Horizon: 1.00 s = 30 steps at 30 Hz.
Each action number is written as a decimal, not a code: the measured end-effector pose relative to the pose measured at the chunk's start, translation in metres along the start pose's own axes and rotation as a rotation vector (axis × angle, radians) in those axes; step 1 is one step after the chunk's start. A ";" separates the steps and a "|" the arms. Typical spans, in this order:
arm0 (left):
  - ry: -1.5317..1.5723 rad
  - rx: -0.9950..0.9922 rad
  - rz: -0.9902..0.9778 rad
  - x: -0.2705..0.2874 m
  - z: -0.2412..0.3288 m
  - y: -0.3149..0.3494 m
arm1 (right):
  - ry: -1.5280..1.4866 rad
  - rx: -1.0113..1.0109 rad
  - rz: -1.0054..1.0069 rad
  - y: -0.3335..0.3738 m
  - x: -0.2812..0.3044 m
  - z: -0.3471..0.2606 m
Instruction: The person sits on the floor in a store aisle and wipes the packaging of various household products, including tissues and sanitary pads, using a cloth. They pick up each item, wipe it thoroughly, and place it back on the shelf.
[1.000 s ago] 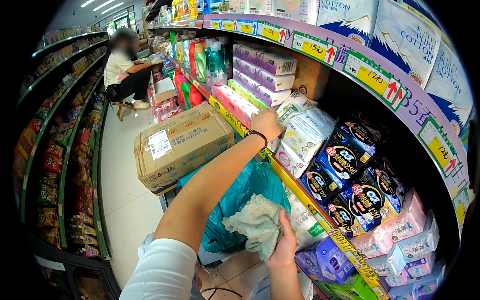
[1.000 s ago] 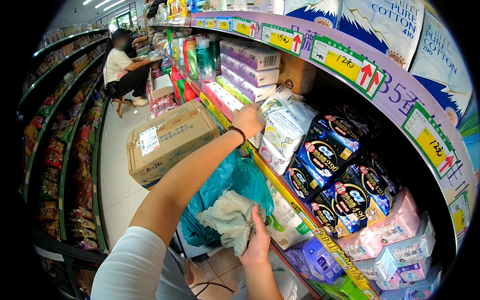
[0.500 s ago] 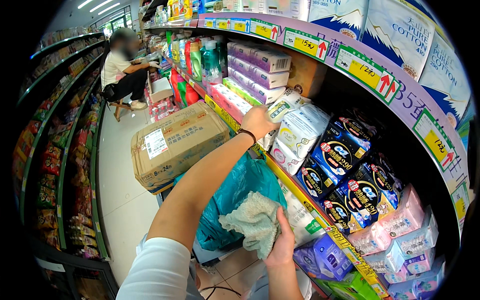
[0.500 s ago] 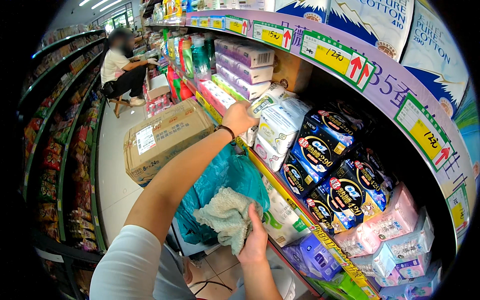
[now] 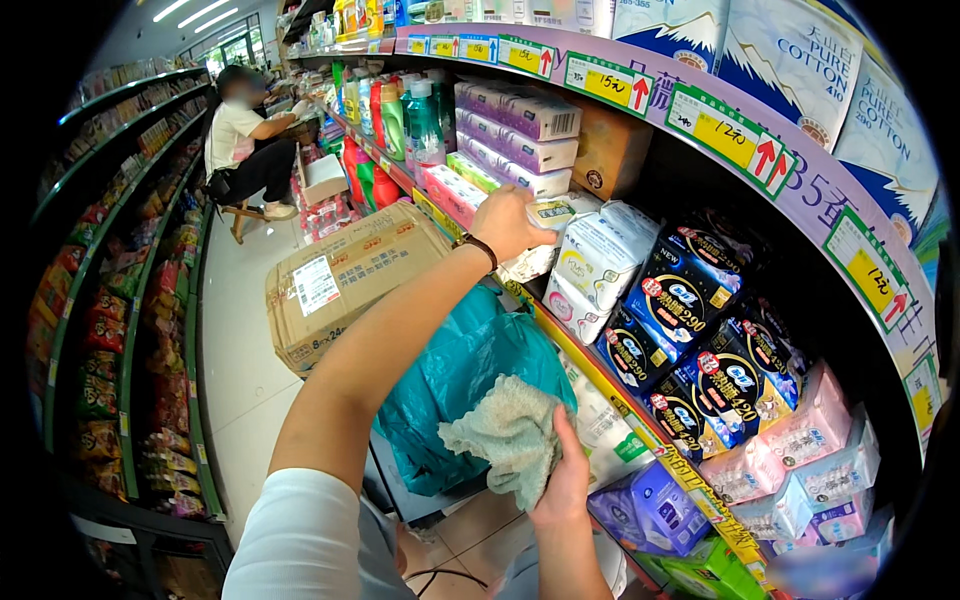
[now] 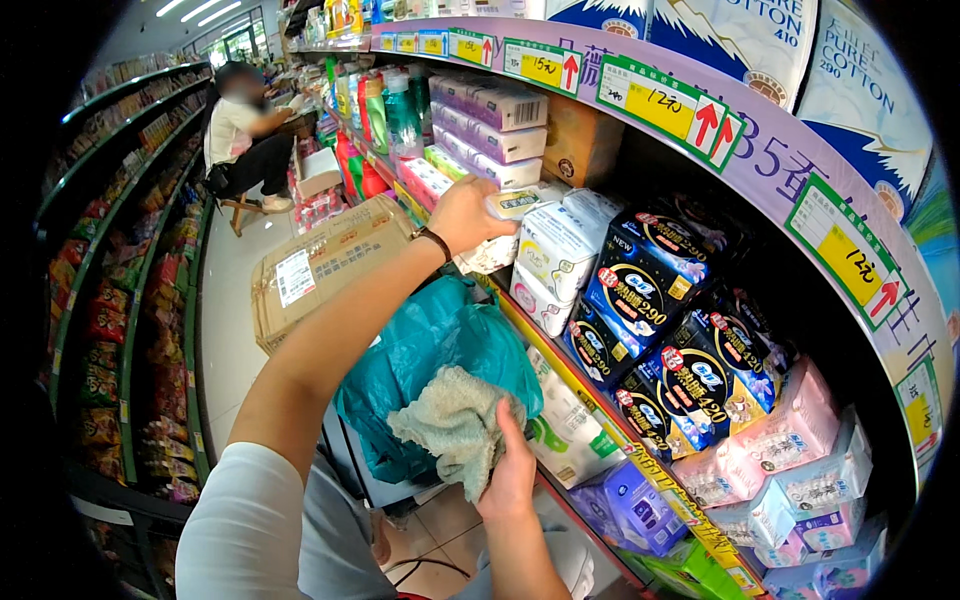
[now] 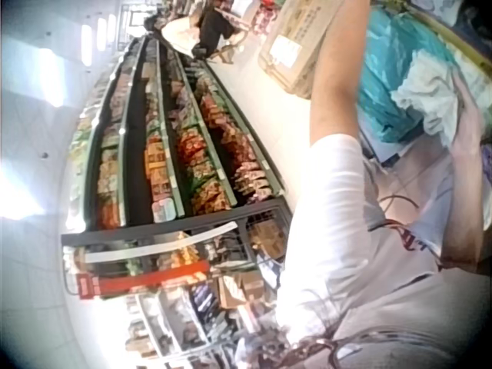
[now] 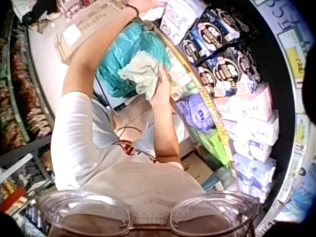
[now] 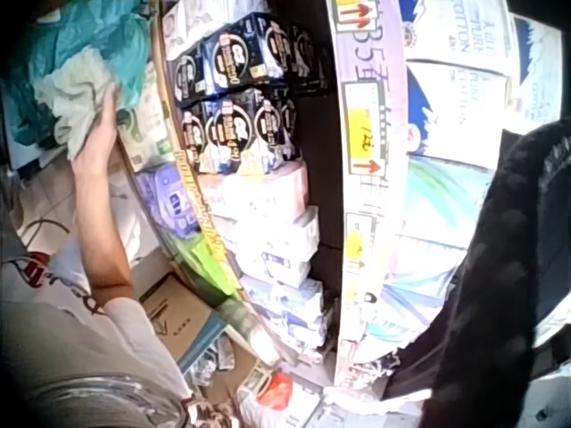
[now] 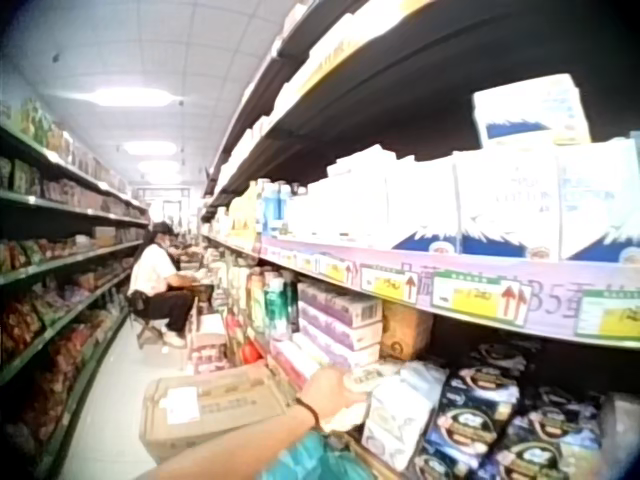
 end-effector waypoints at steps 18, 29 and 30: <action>-0.223 -0.094 0.032 0.167 0.059 0.036 | -0.077 -0.033 -0.102 -0.005 -0.008 0.011; -0.100 -0.153 -0.007 0.198 0.152 0.190 | 0.004 0.176 -0.135 0.019 -0.025 0.007; -0.067 -0.171 -0.038 0.194 0.153 0.204 | -0.003 0.143 -0.104 0.013 -0.020 0.010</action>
Point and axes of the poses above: each hand's wrist, its own y-axis away from the middle knuckle, its own x-axis out of the back of the hand, z = x × y, the point moved 7 cm from there along -y, towards the middle knuckle, and after that the axes turned 10 degrees about z, right-handed, at the moved point
